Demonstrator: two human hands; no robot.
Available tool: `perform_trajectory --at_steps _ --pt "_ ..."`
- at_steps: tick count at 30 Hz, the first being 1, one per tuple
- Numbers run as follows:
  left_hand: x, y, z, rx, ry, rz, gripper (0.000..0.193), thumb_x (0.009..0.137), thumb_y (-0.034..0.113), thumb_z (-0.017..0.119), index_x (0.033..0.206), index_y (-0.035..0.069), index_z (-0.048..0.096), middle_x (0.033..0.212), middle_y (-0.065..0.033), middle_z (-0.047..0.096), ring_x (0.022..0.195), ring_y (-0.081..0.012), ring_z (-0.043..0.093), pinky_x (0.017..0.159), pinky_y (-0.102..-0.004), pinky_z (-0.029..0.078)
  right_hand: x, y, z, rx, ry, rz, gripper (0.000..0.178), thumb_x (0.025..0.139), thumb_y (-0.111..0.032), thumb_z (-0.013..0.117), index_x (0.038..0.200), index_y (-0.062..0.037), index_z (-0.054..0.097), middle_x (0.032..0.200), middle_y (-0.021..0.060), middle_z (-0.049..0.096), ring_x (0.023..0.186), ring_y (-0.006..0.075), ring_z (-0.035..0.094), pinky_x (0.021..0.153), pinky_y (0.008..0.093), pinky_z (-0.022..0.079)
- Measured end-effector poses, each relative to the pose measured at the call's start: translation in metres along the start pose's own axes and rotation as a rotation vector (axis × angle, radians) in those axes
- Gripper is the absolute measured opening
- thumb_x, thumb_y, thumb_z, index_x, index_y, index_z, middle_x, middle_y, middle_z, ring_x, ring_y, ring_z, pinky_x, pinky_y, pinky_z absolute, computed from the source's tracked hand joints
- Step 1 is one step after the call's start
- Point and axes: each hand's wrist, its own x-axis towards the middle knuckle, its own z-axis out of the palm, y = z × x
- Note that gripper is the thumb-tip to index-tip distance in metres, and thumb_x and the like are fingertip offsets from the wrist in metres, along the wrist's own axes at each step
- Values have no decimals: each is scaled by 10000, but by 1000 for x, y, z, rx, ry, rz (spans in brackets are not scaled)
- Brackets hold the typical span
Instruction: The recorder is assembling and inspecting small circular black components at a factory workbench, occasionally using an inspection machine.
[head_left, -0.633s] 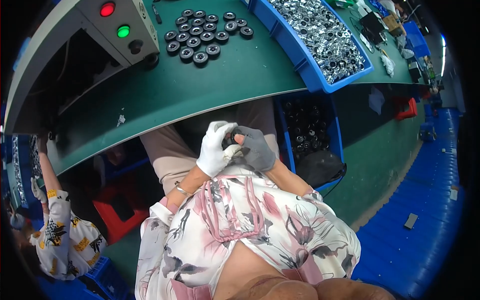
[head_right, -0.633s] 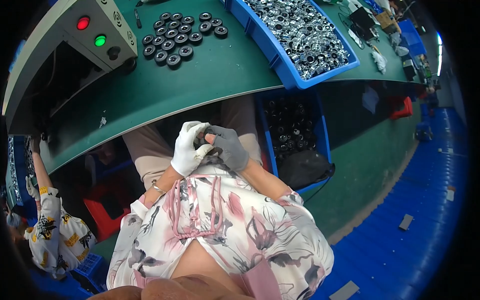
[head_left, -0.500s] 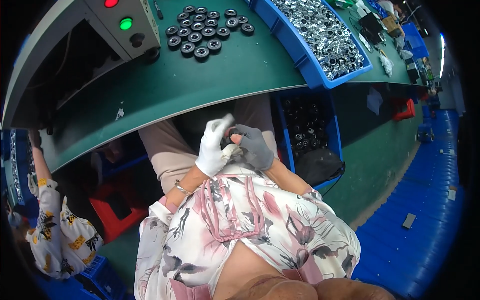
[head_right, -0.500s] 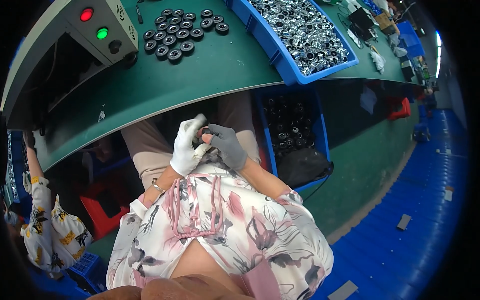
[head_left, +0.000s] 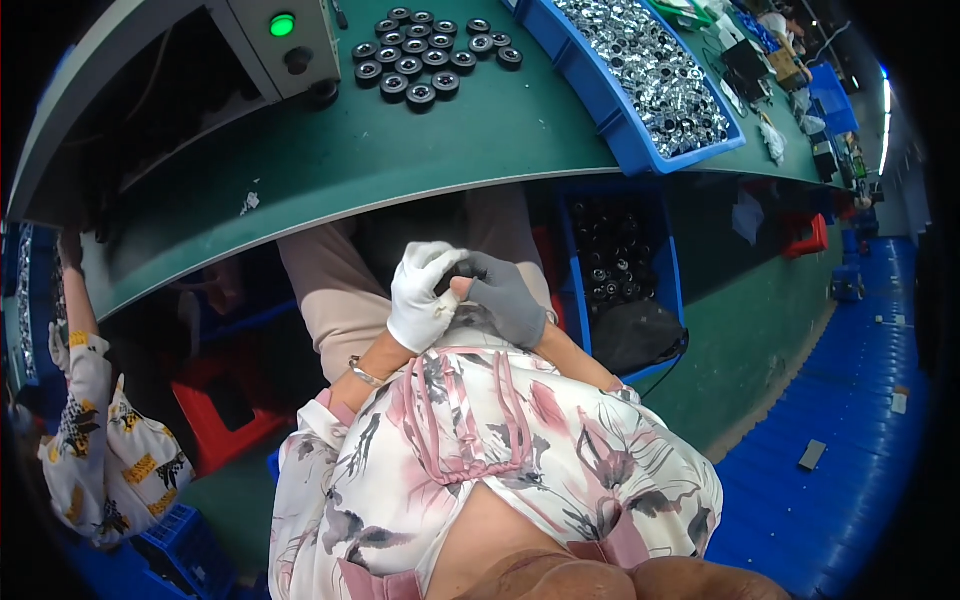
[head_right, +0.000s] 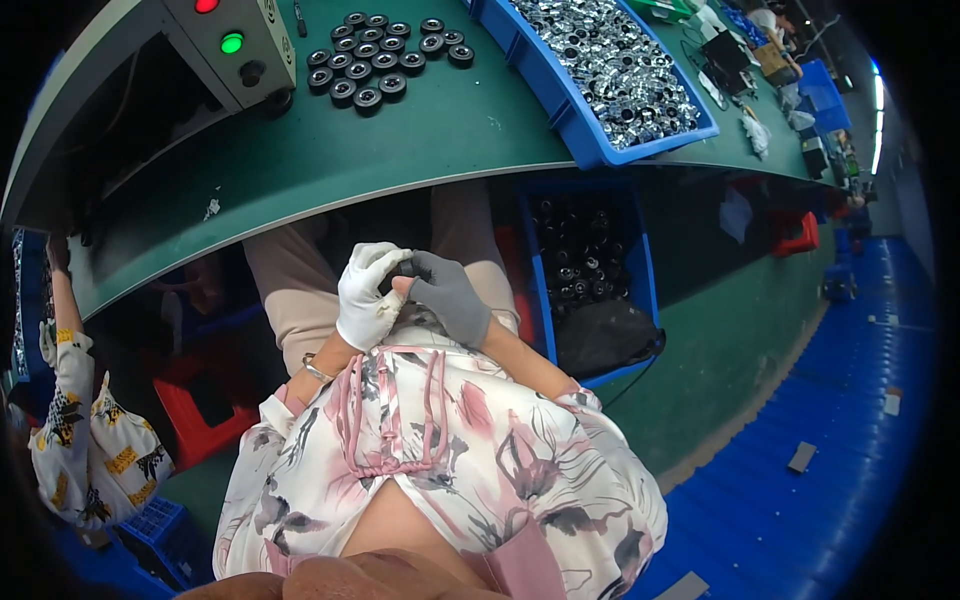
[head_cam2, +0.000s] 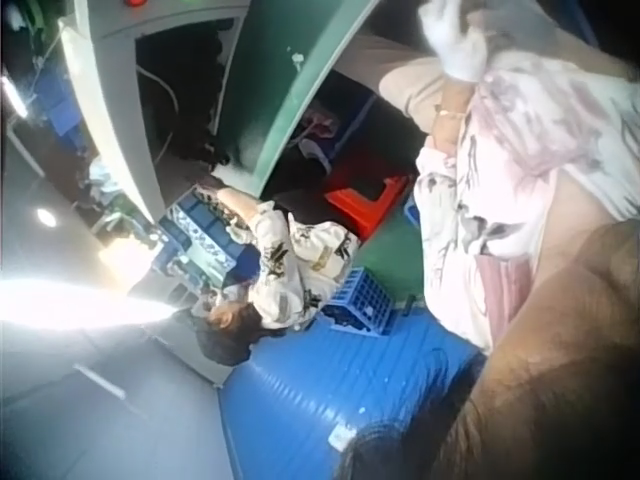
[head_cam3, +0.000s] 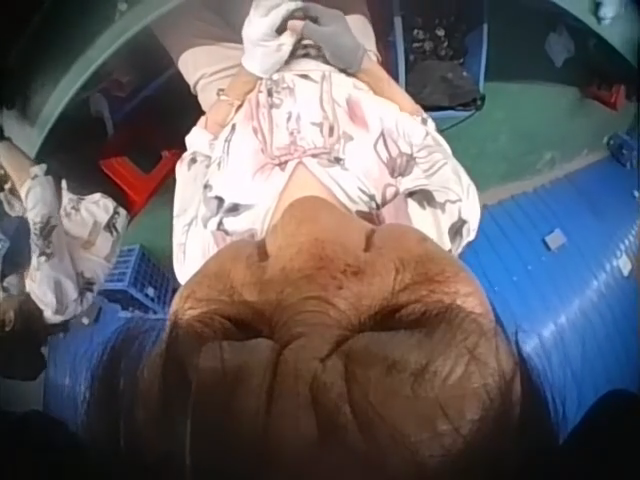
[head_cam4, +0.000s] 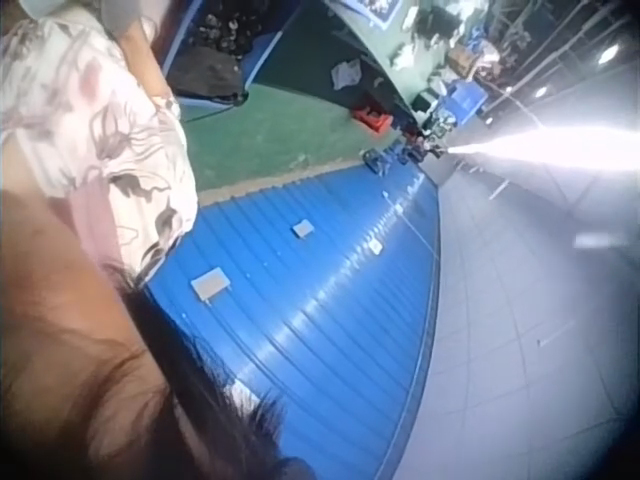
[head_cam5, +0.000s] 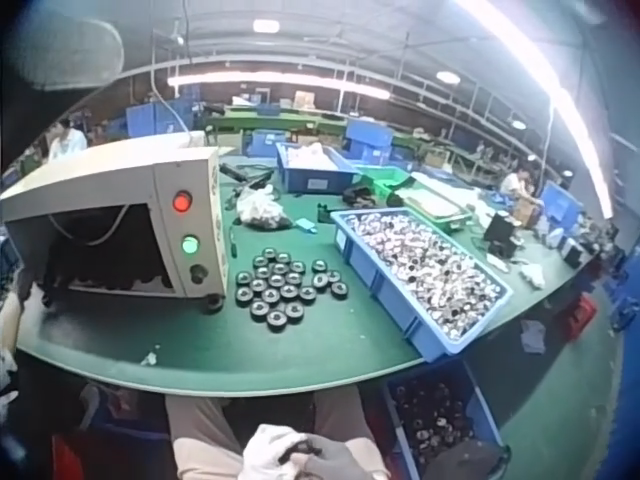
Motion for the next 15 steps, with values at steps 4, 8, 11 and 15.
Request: perform_trajectory --at_steps 4,8,11,15 --pt "3 -6 7 -20 -11 -56 478 666 -16 730 1136 37 664 1063 -134 621 956 -337 595 819 -408 503 13 9 -6 -71 43 -37 294 915 -222 681 1056 34 650 898 24 646 819 73 570 727 244 484" --pt "4 -15 13 -46 20 -87 566 633 -60 667 1190 35 635 1072 -164 624 980 -351 603 833 -412 498 24 15 -6 86 34 31 286 904 -221 694 1021 35 646 877 26 645 788 72 565 699 251 484" --pt "4 -24 12 -48 1 -47 610 596 -72 603 1195 36 638 1109 -156 629 980 -354 616 854 -396 506 31 18 -6 -40 81 32 294 908 -237 695 1014 33 643 874 35 646 786 79 567 690 257 486" --pt "8 -26 11 94 -38 -110 548 652 -33 683 1191 63 656 1067 -118 655 938 -333 616 818 -388 497 37 21 -14 -96 61 43 296 918 -249 690 1004 30 644 882 44 646 794 81 566 692 256 482"
